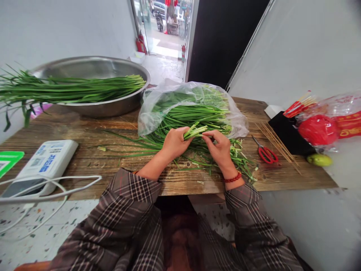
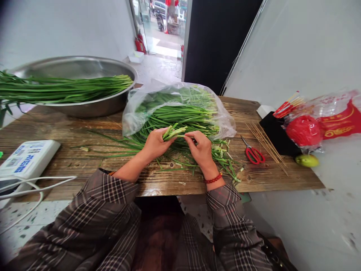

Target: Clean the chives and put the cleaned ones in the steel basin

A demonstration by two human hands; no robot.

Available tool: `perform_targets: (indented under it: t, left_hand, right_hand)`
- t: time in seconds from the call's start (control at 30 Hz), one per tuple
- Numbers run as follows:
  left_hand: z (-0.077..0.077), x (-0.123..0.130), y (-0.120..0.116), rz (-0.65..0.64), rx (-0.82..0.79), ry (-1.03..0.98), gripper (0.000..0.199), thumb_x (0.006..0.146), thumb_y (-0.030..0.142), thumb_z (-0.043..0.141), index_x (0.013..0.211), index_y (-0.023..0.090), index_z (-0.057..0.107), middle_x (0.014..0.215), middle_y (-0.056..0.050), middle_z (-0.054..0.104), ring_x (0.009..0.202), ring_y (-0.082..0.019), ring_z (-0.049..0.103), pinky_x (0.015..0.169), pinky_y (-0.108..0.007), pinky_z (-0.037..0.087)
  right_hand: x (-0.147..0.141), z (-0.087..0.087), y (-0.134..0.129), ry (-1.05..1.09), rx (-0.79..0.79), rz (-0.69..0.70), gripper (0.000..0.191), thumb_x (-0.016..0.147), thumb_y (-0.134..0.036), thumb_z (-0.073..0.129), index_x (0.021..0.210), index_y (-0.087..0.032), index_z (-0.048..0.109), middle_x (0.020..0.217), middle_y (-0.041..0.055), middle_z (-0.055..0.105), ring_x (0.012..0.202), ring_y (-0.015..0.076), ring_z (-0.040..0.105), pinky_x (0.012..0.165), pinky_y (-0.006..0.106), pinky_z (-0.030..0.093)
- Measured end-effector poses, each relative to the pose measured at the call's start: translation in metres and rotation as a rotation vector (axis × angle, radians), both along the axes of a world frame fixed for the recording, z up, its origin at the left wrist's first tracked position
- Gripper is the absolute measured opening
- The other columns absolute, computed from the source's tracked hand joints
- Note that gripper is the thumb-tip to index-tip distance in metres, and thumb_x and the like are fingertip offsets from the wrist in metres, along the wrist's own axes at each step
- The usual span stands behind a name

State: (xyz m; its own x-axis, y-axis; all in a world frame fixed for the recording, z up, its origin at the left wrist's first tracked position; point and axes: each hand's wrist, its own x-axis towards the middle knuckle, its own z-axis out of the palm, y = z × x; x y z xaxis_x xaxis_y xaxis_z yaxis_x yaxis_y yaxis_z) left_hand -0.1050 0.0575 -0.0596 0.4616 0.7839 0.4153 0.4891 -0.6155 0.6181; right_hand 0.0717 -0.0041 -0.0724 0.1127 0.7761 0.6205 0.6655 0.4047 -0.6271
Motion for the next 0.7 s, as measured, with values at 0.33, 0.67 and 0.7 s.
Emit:
perform_targets:
  t: [0.33,0.67,0.7]
  left_hand:
    - [0.002,0.004,-0.002,-0.058,0.132,0.106,0.014,0.081,0.017,0.061,0.068,0.02,0.058,0.068,-0.002,0.065,0.067,-0.017,0.06,0.06,-0.027,0.033]
    - [0.0,0.001,-0.001,0.01,0.057,-0.114,0.01,0.085,0.027,0.061,0.083,0.018,0.065,0.079,-0.003,0.068,0.073,-0.017,0.061,0.067,-0.026,0.042]
    - [-0.001,0.001,-0.001,0.005,0.058,-0.165,0.012,0.084,0.027,0.062,0.092,0.018,0.066,0.086,-0.003,0.069,0.078,-0.017,0.062,0.072,-0.026,0.044]
  right_hand:
    - [-0.006,-0.01,0.01,0.57,-0.192,-0.006,0.024,0.08,-0.043,0.065,0.076,-0.019,0.064,0.069,-0.0011,0.065,0.065,0.0133,0.059,0.064,0.027,0.049]
    - [0.021,-0.002,0.008,0.705,-0.031,-0.282,0.041,0.086,-0.054,0.053,0.066,-0.019,0.058,0.056,-0.0023,0.058,0.051,0.0105,0.052,0.052,0.025,0.042]
    - [0.021,-0.001,0.006,0.648,-0.052,-0.26,0.042,0.088,-0.054,0.052,0.064,-0.019,0.058,0.056,-0.002,0.058,0.051,0.0112,0.053,0.053,0.026,0.043]
